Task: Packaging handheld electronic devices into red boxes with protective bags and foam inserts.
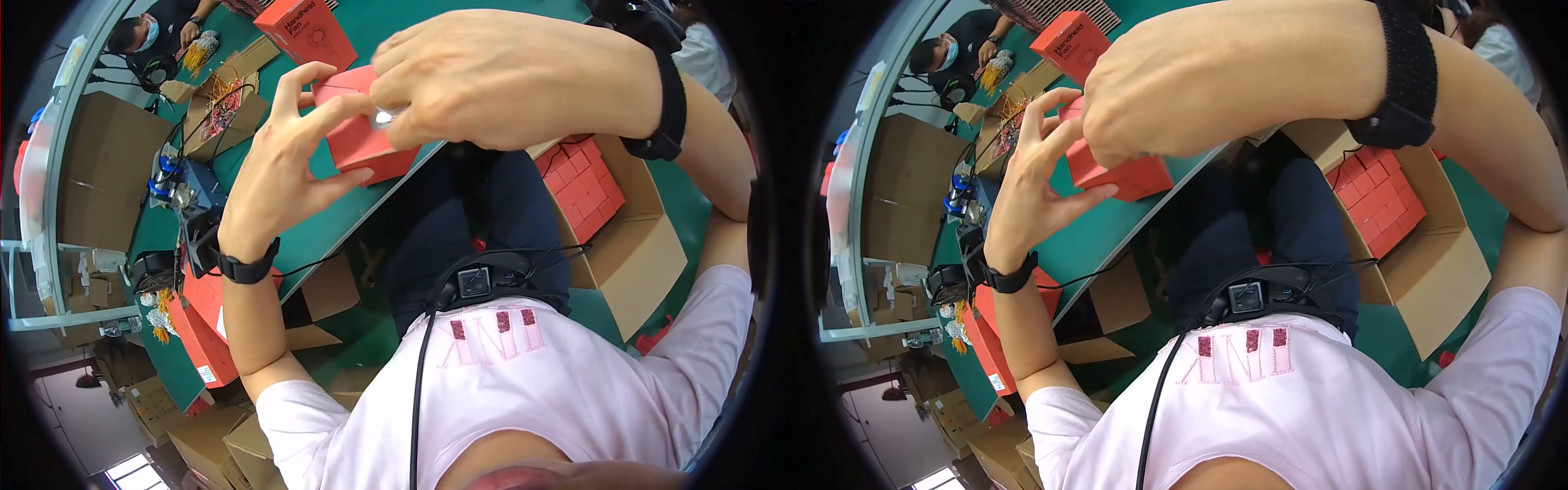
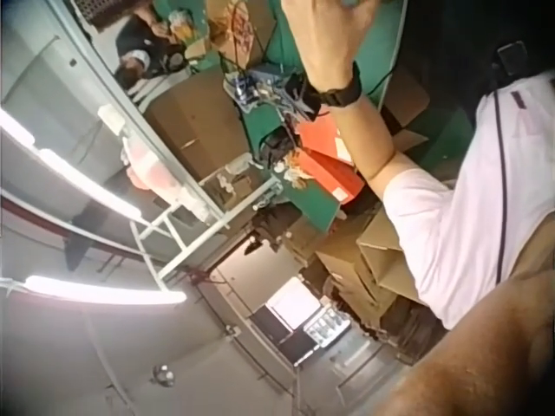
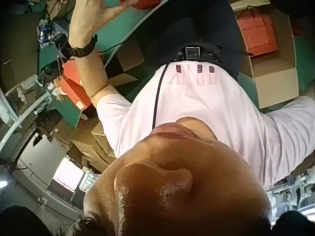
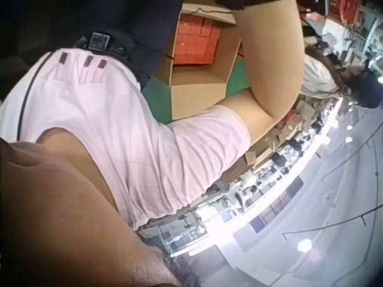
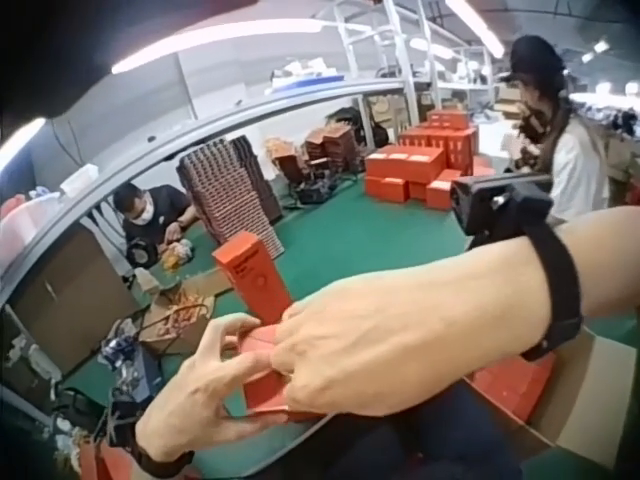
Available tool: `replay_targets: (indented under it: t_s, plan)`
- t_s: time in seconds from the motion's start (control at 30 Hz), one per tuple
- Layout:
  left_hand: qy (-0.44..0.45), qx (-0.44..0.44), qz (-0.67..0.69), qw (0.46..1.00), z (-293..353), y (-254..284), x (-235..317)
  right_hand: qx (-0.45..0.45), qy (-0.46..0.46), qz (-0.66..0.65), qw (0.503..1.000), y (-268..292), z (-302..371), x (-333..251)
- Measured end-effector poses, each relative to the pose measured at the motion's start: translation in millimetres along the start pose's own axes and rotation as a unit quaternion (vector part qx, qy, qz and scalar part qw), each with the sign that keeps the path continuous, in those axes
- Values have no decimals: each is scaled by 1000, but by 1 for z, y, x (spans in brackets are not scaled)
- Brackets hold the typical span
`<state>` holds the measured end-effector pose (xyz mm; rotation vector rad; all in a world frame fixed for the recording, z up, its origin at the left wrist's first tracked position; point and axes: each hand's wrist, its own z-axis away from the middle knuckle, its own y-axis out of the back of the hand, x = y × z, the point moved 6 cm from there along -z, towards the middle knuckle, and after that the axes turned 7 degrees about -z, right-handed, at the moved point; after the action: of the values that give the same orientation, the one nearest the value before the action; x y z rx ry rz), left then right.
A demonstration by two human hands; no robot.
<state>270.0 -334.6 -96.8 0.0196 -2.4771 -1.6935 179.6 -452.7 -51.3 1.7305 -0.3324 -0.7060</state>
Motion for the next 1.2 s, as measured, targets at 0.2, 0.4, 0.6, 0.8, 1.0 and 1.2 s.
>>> replay_targets:
  t_s: [0.2, 0.4, 0.6, 0.8, 1.0, 1.2]
  plan:
    - [19, -14, 21, 1000, 0, 3, -1, 22, -100, 103, 989, -15, 17, -22]
    - [-52, 130, 129, 982, 13, -2, -5, 62, -156, 90, 982, -29, 31, 8]
    - [-5, 52, -15, 999, 1, 14, 9, 204, -169, -208, 942, -35, 37, 41]
    - [21, -114, -129, 985, 4, -41, -9, 317, -222, -149, 910, -141, -3, 115]
    - [106, -55, -49, 992, 18, -83, -29, 315, -388, -90, 861, -171, -21, 124]
    - [144, 68, 15, 987, 19, -86, -43, 494, -352, -159, 779, -174, -24, 137]
